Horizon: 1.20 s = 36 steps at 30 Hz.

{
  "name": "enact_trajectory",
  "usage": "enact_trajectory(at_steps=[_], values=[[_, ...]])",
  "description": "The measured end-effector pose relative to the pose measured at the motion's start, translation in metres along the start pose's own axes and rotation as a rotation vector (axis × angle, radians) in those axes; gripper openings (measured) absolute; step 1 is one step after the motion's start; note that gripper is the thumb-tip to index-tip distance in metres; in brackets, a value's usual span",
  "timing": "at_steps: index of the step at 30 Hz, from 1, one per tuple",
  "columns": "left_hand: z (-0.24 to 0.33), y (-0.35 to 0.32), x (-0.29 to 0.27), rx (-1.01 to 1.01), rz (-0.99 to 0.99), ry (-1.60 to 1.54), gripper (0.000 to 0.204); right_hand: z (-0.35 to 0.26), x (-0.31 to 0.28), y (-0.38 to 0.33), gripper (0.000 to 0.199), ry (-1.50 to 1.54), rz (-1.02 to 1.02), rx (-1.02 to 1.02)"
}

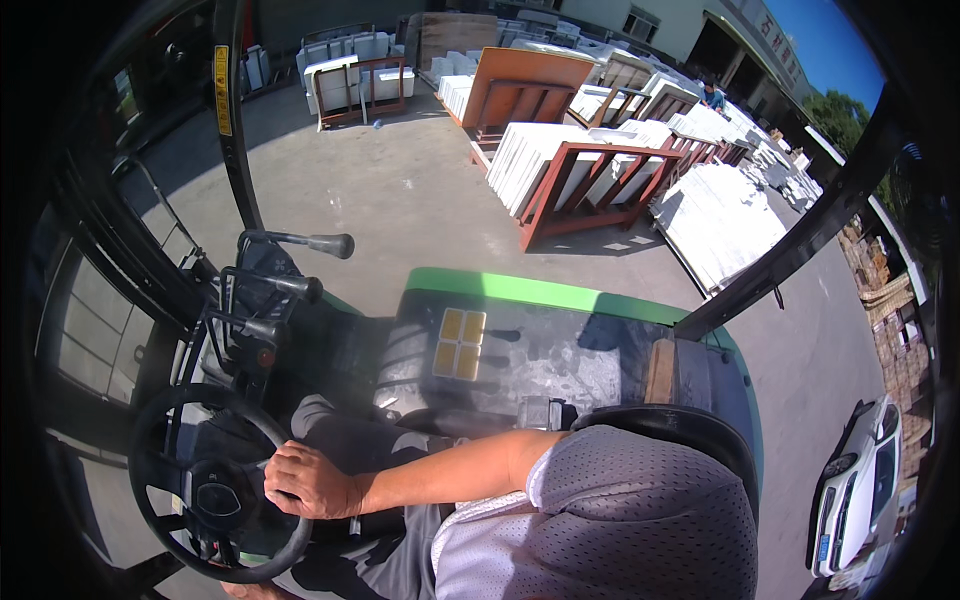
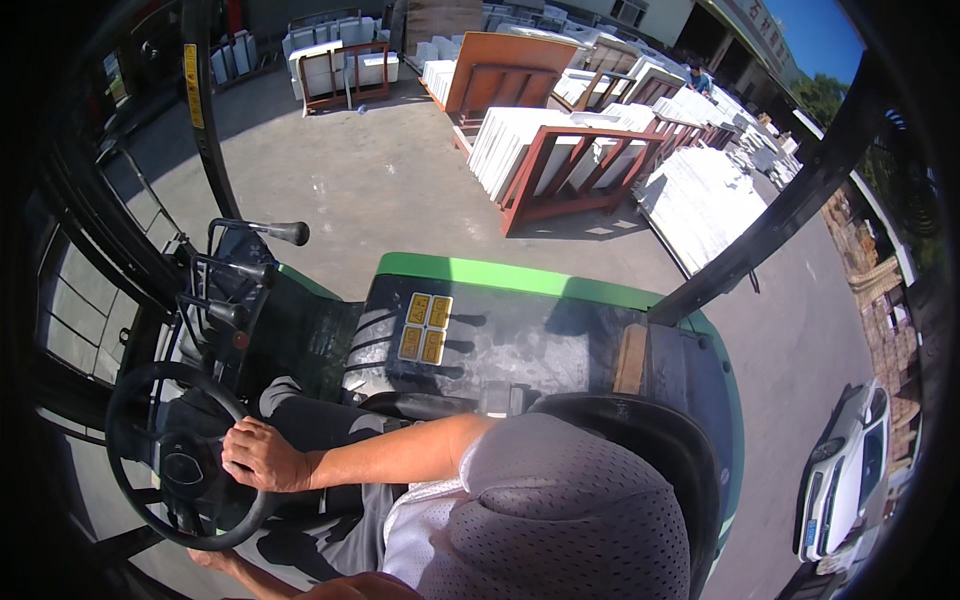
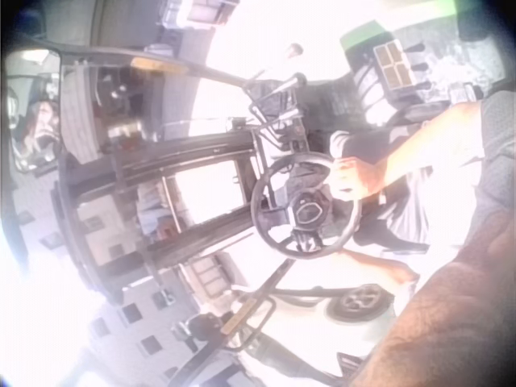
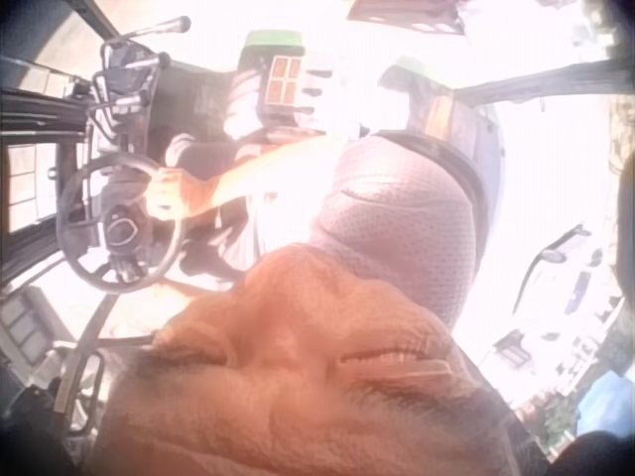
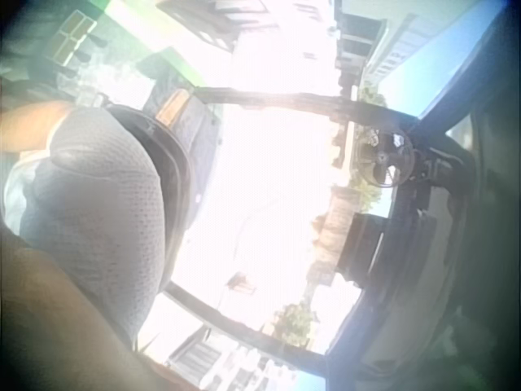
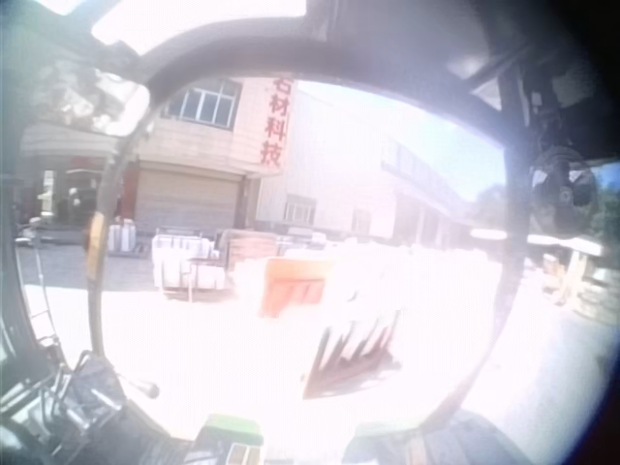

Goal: The person operates a forklift, driving it from an outdoor yard into an indoor warehouse. They steer the vehicle, navigate around parked cars and stacked materials, and position the forklift inside the facility.

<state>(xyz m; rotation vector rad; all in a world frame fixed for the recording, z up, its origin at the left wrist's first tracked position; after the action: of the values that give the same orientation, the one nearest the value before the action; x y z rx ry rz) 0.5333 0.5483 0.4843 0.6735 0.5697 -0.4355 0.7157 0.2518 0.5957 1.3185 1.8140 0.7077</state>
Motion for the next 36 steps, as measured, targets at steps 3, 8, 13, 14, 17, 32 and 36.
enact_trajectory(at_steps=[3,8,13,14,17,32,36], values=[[-0.011,-0.004,-0.009,-0.009,-0.016,-0.021,0.043,-0.002,0.005,-0.002,0.012,-0.010,-0.006,-0.003],[-0.025,-0.011,-0.023,-0.021,-0.042,-0.036,0.043,0.001,0.016,-0.005,0.012,-0.041,-0.001,-0.023],[-0.033,-0.015,-0.021,-0.095,-0.016,-0.045,0.040,0.008,0.020,-0.013,0.013,-0.024,0.008,-0.037],[-0.032,-0.016,-0.020,-0.083,-0.011,-0.050,0.040,0.009,0.021,-0.014,0.013,-0.025,0.002,-0.025],[-0.026,-0.018,-0.018,0.030,-0.006,-0.025,0.040,0.010,0.022,-0.016,0.014,-0.024,0.003,-0.025],[-0.051,-0.037,-0.006,-0.052,0.114,0.046,0.033,0.011,0.017,-0.027,0.010,0.049,-0.011,-0.040],[-0.061,-0.022,-0.009,-0.069,0.151,0.047,0.032,0.018,0.031,-0.017,0.010,-0.003,-0.005,-0.042]])
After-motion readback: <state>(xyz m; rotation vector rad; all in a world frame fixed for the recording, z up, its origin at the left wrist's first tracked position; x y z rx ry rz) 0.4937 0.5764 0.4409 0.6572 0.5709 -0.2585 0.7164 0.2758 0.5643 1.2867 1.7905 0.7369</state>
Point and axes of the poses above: each hand's wrist, its own y-axis towards the middle knuckle, its own x-axis out of the palm, z = x × y, the point moved 5 cm from there along y, towards the middle knuckle, and after that the axes turned 5 degrees about -y, right-handed, at the moved point
